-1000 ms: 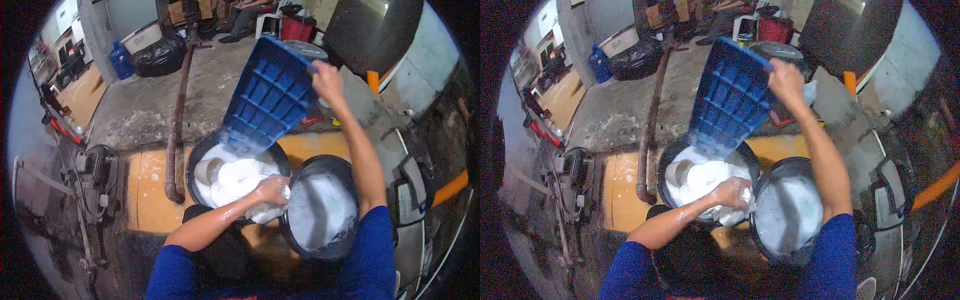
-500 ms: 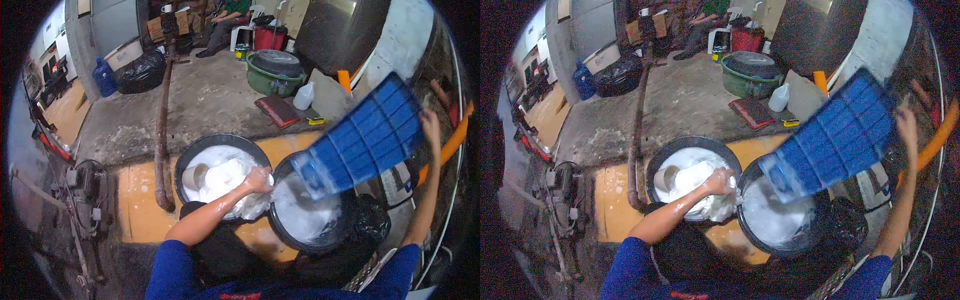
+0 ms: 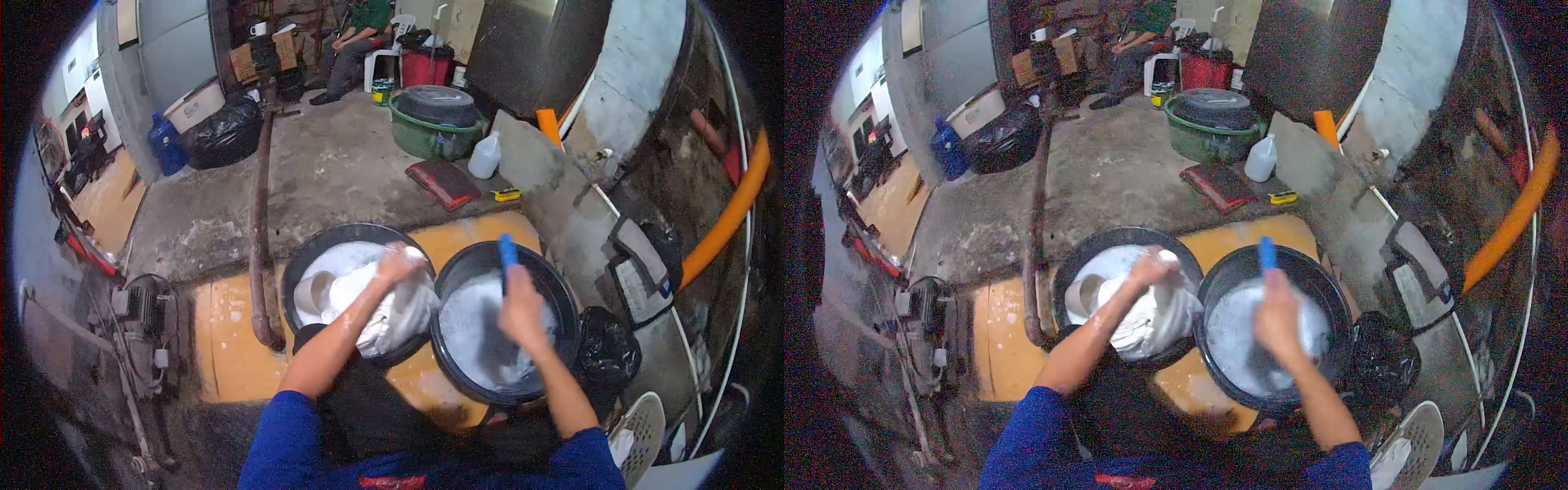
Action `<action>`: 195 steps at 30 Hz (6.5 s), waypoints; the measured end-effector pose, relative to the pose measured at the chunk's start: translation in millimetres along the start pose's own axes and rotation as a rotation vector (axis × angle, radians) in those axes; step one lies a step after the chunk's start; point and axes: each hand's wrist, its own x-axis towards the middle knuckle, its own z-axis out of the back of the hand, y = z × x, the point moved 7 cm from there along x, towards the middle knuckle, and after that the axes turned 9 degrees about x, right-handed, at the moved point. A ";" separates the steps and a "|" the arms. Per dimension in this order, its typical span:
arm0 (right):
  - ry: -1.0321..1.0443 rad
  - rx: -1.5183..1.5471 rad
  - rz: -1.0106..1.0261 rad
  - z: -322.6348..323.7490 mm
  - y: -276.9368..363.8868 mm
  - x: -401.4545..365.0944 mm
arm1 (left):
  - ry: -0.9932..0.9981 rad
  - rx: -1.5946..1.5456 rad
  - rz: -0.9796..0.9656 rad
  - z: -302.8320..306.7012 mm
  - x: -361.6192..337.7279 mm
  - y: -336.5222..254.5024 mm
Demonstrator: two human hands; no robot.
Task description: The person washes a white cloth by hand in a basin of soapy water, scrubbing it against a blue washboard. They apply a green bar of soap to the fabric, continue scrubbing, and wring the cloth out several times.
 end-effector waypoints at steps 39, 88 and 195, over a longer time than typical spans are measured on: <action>0.325 1.181 -0.117 -133.7 27.2 55.1 | 0.423 -0.127 -0.364 -17.1 -23.1 -29.7; 0.527 -0.053 0.666 -31.6 236.4 255.7 | 0.287 0.362 -0.337 -87.9 -0.5 27.4; 0.641 0.420 -0.173 -71.7 -122.8 -46.6 | -0.210 -0.027 0.282 55.5 51.2 110.9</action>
